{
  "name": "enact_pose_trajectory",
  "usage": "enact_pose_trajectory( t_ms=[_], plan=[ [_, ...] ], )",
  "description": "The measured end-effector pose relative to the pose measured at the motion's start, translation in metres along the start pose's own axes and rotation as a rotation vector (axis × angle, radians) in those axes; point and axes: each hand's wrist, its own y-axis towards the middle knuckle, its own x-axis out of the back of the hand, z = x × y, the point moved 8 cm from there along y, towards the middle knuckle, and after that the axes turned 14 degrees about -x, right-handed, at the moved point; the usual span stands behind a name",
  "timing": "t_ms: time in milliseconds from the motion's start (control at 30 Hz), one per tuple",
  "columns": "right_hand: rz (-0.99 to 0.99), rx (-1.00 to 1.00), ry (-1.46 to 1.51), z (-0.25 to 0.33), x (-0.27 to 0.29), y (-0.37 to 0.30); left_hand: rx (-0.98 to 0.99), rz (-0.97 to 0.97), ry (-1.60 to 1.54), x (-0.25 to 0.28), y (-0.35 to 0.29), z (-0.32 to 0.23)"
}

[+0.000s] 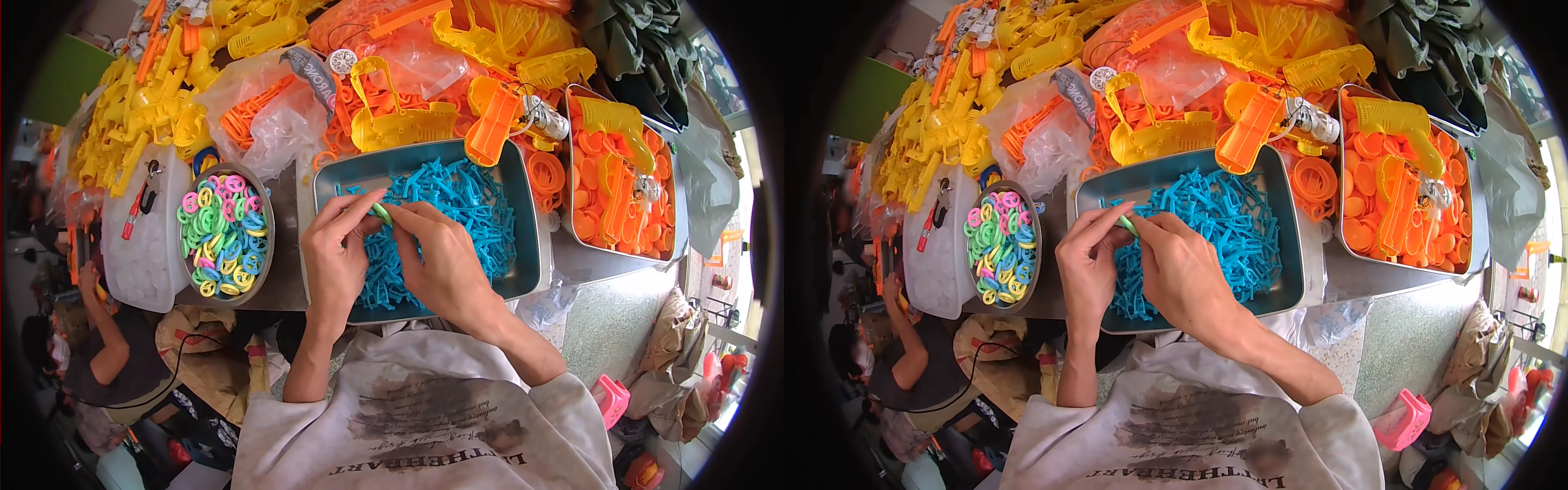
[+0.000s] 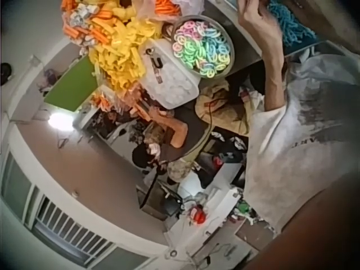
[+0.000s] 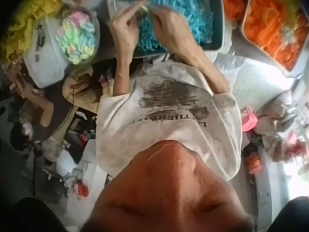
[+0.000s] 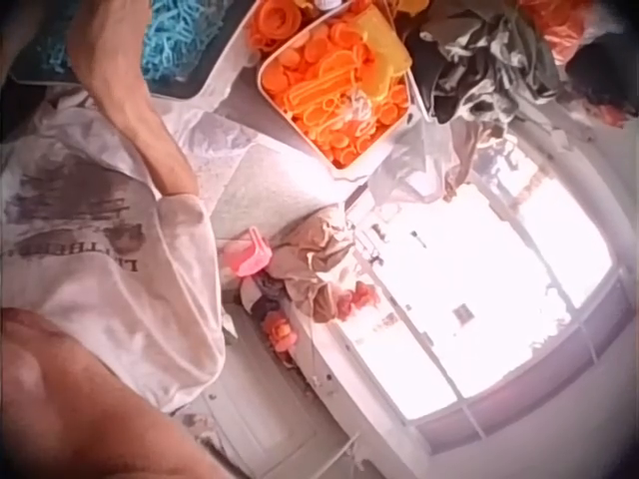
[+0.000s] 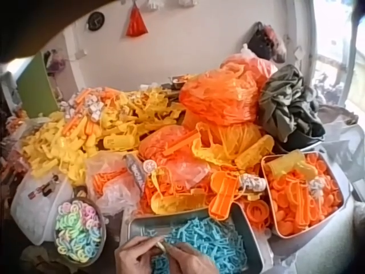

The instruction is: Assembling small colorful plastic rings and connectors at a workbench.

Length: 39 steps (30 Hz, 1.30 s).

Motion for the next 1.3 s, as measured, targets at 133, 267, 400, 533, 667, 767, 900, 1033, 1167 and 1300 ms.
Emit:
enact_pose_trajectory(
  t_ms=[133,267,400,533,667,767,900,1033,1167,1300],
  plan=[
    [0.057,0.022,0.026,-0.002,0.003,0.002,-0.07,-0.013,-0.114,-0.001,0.002,-0.001],
    [0.168,-0.068,0.021,-0.01,0.009,0.01,-0.063,0.004,-0.247,-0.003,0.002,-0.001],
    [0.185,-0.134,0.227,-0.012,0.018,0.014,0.053,-0.003,-0.447,-0.003,0.0,0.004],
    [0.114,-0.202,0.364,-0.014,0.024,0.017,0.221,-0.079,-0.666,-0.007,-0.004,0.008],
    [0.093,-0.187,0.36,-0.017,0.022,0.023,0.157,-0.075,-0.577,-0.007,-0.002,0.002],
    [0.113,-0.127,0.457,-0.004,0.019,0.022,0.241,-0.128,-0.59,-0.007,-0.009,0.004],
    [0.074,-0.101,0.569,-0.013,0.027,0.019,0.174,-0.048,-0.553,-0.01,-0.015,-0.006],
    [0.159,-0.138,0.499,-0.022,0.031,0.025,0.001,-0.429,0.062,0.091,-0.034,-0.019],
    [0.202,-0.146,0.408,-0.029,0.027,0.027,-0.093,-0.334,0.898,0.172,-0.023,-0.002],
    [0.165,-0.083,0.243,-0.016,0.02,0.025,0.038,-0.242,0.707,0.18,-0.019,0.035]
  ],
)
